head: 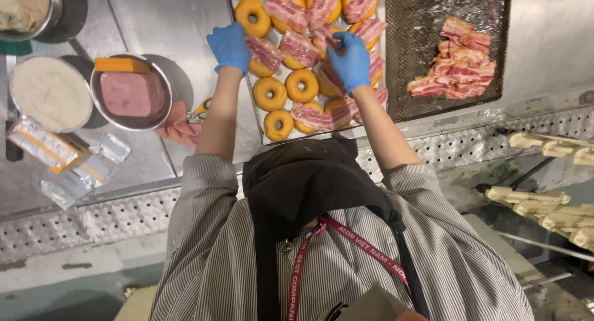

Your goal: Placing strips of bacon on top of donuts on a baking tray.

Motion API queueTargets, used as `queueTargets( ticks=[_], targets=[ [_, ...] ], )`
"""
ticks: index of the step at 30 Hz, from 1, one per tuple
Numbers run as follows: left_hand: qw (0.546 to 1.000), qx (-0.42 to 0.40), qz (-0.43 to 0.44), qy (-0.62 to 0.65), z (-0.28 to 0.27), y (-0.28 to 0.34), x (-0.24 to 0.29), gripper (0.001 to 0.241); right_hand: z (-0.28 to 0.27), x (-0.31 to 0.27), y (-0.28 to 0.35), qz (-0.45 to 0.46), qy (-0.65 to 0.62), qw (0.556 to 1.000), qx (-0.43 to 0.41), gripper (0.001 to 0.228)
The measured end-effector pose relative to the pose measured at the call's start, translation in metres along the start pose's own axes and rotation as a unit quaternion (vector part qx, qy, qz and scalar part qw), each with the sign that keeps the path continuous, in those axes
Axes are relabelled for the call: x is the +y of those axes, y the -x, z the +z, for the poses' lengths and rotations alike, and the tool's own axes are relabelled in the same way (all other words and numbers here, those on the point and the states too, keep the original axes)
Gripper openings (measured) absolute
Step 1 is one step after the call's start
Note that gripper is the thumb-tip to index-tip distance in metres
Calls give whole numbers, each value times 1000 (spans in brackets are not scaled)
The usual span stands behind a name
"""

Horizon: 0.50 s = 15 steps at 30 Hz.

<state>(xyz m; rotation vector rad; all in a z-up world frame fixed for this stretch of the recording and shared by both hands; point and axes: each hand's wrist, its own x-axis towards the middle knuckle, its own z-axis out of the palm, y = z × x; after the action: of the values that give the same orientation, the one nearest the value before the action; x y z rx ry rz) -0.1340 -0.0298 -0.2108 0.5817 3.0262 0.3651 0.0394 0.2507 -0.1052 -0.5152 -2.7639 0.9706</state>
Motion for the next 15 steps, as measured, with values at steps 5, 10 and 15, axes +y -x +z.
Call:
queueTargets(
  ticks=[5,10,15],
  targets=[
    [982,-185,-6,26,-62,12,19,16,-54,94,35,81,3,990,113,31],
    [970,-204,9,128,-126,42,51,19,-133,218,75,167,60,967,183,29],
    [913,-207,68,344,-178,57,95,29,-199,291,80,219,138,935,243,21]
  ],
)
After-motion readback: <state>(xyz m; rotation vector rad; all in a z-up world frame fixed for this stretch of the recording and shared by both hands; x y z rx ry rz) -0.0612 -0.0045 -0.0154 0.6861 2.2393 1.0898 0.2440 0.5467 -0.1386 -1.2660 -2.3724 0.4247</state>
